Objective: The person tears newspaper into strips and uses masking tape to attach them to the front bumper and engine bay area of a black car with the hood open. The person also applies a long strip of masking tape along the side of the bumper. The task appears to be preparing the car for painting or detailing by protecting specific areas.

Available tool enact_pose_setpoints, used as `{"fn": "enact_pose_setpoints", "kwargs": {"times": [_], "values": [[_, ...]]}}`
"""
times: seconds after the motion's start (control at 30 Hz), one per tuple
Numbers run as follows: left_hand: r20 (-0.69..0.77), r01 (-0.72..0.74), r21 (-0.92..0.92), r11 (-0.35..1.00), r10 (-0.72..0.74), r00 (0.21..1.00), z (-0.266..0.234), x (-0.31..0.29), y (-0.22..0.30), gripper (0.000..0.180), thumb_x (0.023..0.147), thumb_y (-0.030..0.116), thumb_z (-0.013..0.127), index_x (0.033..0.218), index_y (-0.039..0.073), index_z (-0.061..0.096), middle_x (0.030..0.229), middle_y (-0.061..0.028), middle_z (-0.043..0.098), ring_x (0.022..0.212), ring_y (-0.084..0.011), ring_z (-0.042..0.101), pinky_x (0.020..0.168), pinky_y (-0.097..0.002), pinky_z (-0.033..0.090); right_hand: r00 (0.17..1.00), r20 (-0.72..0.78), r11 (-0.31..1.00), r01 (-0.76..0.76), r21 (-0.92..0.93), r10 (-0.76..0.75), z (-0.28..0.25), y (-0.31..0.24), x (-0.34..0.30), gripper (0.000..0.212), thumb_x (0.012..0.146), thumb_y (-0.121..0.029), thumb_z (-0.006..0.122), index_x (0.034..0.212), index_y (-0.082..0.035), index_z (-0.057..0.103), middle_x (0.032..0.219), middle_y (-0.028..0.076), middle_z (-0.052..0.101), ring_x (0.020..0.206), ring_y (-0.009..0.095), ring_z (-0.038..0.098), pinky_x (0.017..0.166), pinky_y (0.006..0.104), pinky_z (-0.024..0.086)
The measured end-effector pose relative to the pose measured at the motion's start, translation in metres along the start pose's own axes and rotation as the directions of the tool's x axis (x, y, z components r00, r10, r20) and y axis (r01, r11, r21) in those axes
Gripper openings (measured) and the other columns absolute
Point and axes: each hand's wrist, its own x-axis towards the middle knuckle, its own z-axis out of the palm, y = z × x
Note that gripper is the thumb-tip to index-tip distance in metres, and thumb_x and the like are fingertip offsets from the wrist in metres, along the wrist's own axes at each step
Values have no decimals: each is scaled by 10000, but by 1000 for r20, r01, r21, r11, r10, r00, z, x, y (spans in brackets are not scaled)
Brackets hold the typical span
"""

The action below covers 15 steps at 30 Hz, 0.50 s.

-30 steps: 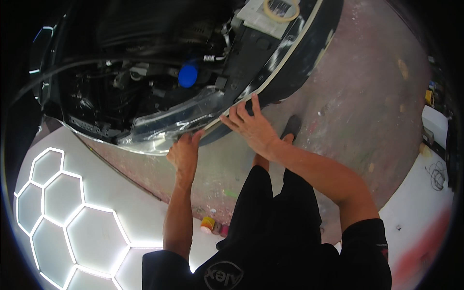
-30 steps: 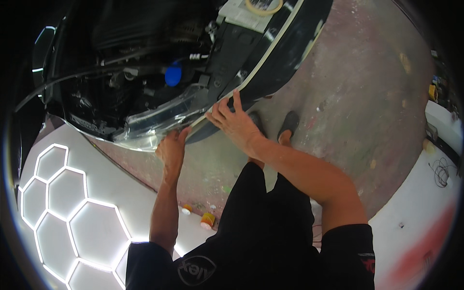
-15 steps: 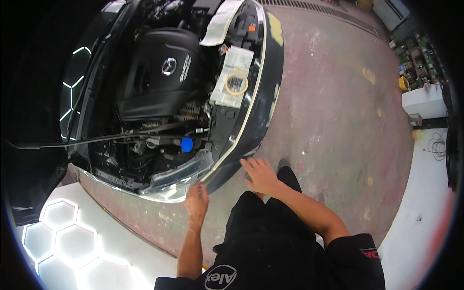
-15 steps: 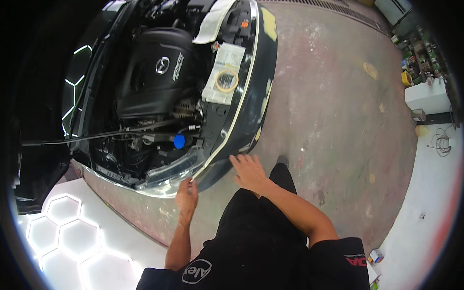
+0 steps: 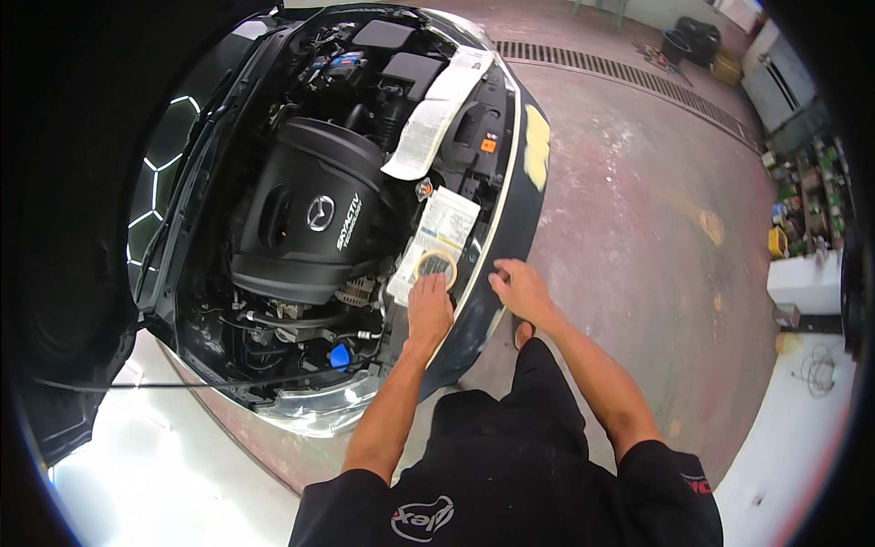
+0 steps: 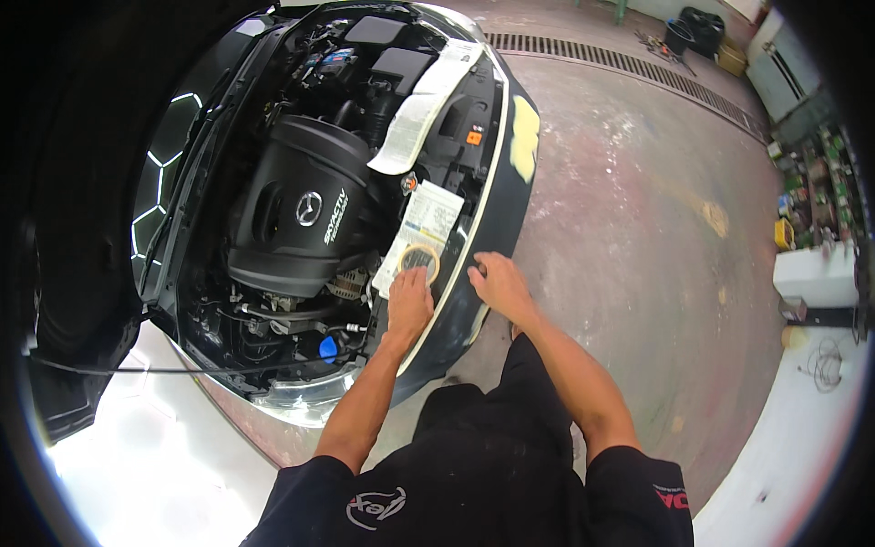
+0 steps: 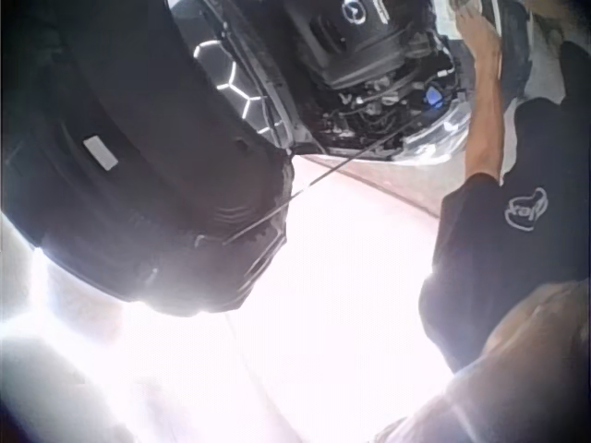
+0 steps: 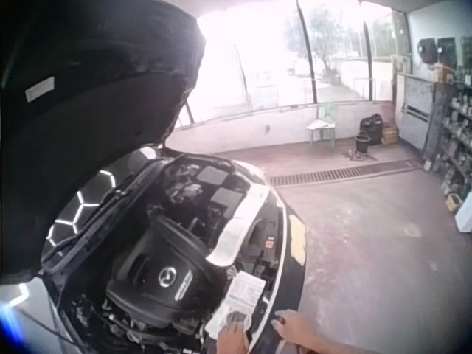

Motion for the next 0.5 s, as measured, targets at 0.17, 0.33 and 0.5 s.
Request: {"fn": "enact_pose_setpoints", "kwargs": {"times": [0.17, 0.33, 0.5], "values": [[83, 134, 39, 990, -137, 987, 17, 25, 15, 355, 956, 161, 751, 1277, 33, 674, 1246, -153, 646, 1289, -373, 568, 1120, -526, 442, 910, 308, 807, -394, 440, 276, -1, -11, 167, 406, 1020, -283, 734, 1257, 46, 759, 1043, 124, 791, 775, 235, 727, 690, 382, 580], [97, 298, 63, 953, -303, 948, 23, 35, 26, 279, 967, 175, 744, 1208, 34, 722, 1220, -148, 671, 1295, -377, 570, 1121, -520, 432, 731, 515, 378, -677, 632, 448, 55, -53, 275, 320, 1017, -297, 763, 981, 19, 741, 804, 87, 731, 554, 166, 599, 494, 343, 445], [-227, 414, -109, 903, -429, 874, 2, 39, 59, 229, 941, 68, 702, 1156, -5, 671, 1154, -196, 710, 1170, -370, 670, 1272, -604, 347, 654, 357, 454, -737, 501, 667, 103, -70, 313, 373, 983, -331, 813, 892, 22, 729, 851, 164, 757, 619, 218, 652, 544, 394, 495]]}}
